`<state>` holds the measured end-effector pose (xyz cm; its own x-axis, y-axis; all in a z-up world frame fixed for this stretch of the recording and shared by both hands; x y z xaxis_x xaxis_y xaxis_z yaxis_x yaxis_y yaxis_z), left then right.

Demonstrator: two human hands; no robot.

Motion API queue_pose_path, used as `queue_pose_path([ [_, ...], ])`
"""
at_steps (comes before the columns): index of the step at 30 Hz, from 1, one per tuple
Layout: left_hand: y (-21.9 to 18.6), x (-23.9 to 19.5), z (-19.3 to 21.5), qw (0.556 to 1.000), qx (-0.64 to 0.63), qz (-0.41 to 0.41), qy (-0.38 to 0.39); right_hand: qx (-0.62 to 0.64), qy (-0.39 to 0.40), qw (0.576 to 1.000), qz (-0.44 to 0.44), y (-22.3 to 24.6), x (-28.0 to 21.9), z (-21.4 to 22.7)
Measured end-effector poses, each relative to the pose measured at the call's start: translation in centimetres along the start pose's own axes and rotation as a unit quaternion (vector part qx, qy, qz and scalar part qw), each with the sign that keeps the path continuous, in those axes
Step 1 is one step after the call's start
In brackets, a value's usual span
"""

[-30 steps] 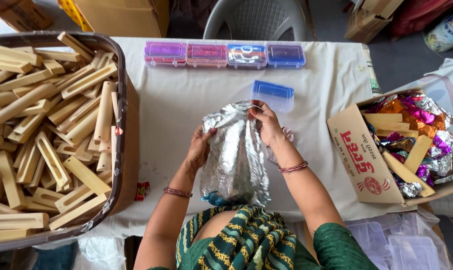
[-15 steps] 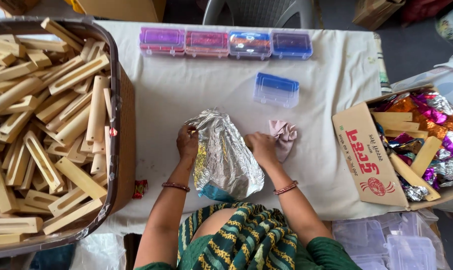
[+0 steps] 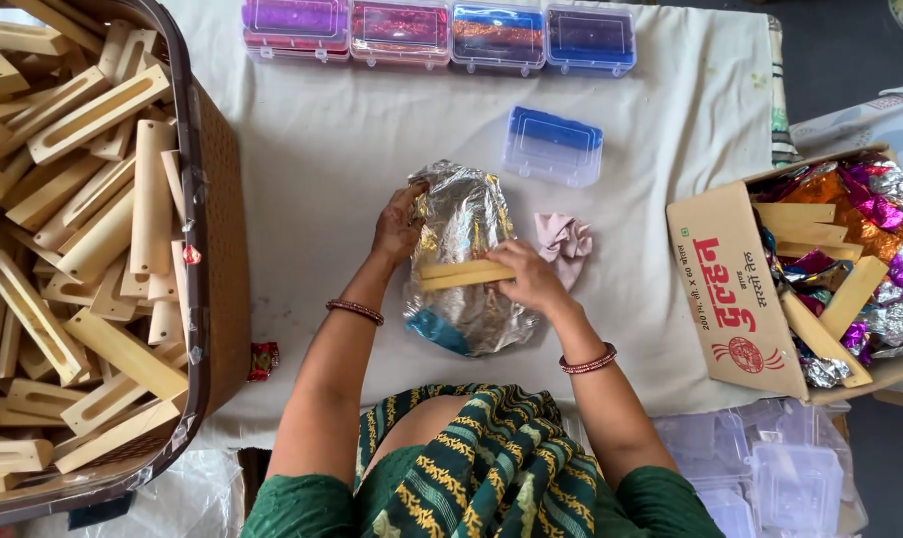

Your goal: Cleaning and preparing small wooden blocks at a table before wrapping them.

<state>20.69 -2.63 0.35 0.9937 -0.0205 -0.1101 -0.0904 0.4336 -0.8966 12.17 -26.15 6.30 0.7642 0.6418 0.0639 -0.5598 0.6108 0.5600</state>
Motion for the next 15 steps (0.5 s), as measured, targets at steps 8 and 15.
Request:
queue_pose_path([
  [8, -4.1, -1.4, 3.7, 0.989, 0.09, 0.046, -0.104, -0.013, 0.021, 1.0, -0.012, 1.4, 0.2, -2.8],
  [15, -5.0, -10.2, -0.8, 0.963, 0.169, -0.209, 0.038, -0.023, -0.017, 1.0, -0.003, 2.0, -0.3, -2.5],
])
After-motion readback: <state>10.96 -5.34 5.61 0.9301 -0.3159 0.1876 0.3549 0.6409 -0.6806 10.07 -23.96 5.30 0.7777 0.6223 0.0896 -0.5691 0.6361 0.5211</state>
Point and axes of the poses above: each hand's wrist, its own x-axis towards the middle knuckle, its own z-axis out of the back of the hand, y = z × x, the point moved 7 cm from there along x, towards the middle knuckle, and after that the axes turned 14 degrees about z, right-handed, at the moved point
